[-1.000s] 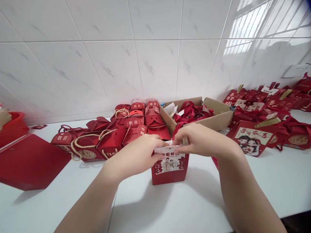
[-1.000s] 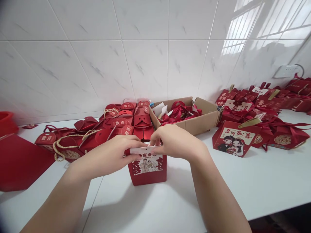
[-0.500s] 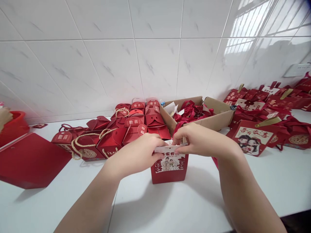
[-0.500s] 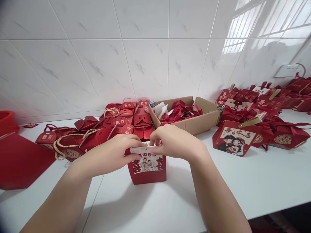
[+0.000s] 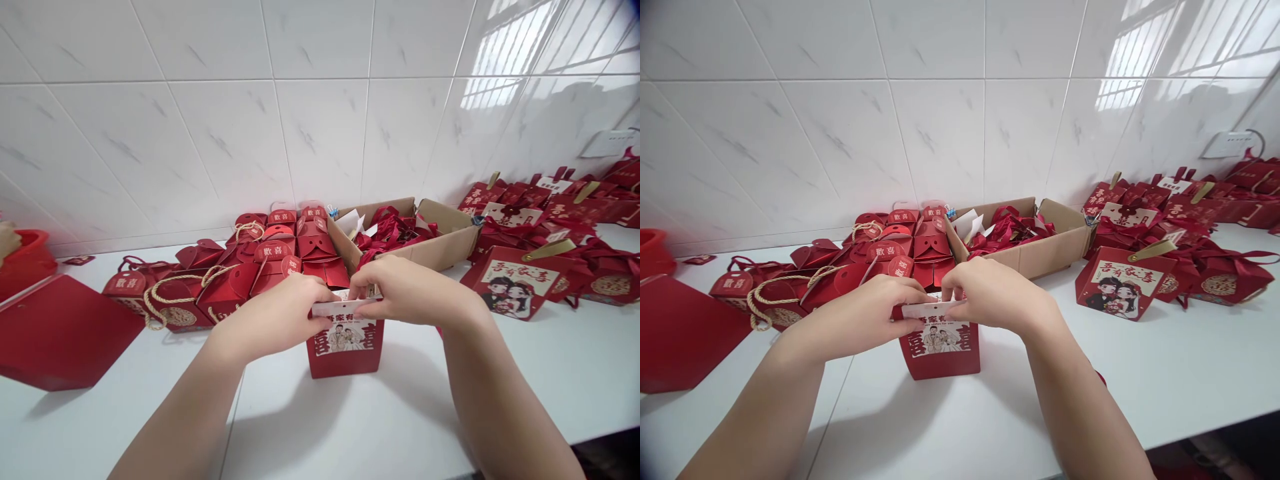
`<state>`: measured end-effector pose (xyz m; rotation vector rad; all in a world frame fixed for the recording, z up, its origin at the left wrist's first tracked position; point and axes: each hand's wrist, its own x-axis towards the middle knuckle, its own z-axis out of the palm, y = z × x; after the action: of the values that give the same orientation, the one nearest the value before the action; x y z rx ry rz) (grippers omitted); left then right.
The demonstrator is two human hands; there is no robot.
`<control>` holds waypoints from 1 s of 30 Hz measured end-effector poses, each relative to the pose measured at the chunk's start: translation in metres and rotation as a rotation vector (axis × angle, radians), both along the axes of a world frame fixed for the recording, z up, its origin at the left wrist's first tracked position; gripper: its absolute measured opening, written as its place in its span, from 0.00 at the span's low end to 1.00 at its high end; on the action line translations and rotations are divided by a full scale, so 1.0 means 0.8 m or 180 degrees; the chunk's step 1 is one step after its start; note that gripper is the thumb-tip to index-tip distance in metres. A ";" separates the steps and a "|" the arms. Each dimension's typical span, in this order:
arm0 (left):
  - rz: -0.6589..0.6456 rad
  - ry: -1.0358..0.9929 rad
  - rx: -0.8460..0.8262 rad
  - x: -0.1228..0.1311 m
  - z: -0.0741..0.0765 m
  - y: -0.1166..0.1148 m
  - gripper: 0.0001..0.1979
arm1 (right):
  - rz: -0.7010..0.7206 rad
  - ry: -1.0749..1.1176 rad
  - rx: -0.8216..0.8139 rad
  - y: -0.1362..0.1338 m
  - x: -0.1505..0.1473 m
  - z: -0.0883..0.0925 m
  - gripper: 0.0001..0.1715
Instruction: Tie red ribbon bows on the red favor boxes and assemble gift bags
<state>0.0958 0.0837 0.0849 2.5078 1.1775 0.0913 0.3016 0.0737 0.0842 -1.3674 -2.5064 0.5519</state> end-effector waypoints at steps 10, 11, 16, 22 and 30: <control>0.0142 0.0029 -0.0124 0.000 -0.003 0.002 0.09 | -0.0149 -0.0241 0.0001 -0.001 -0.006 0.001 0.08; 0.0148 0.0038 -0.0128 0.000 -0.003 0.002 0.09 | -0.0175 -0.0270 0.0018 -0.001 -0.007 0.001 0.08; 0.0172 0.0152 -0.0129 0.000 -0.003 0.004 0.09 | -0.0170 -0.0236 -0.0100 0.002 -0.007 0.003 0.08; 0.0136 0.0177 -0.0099 0.002 -0.004 0.006 0.08 | -0.0092 -0.0128 -0.0279 0.006 -0.004 0.003 0.08; 0.0025 0.0096 0.0099 -0.001 -0.002 0.000 0.14 | 0.0003 -0.0106 -0.0168 0.007 -0.004 0.002 0.08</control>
<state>0.0951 0.0834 0.0835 2.5402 1.2068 0.0749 0.2982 0.0793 0.0857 -1.4054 -2.5359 0.6043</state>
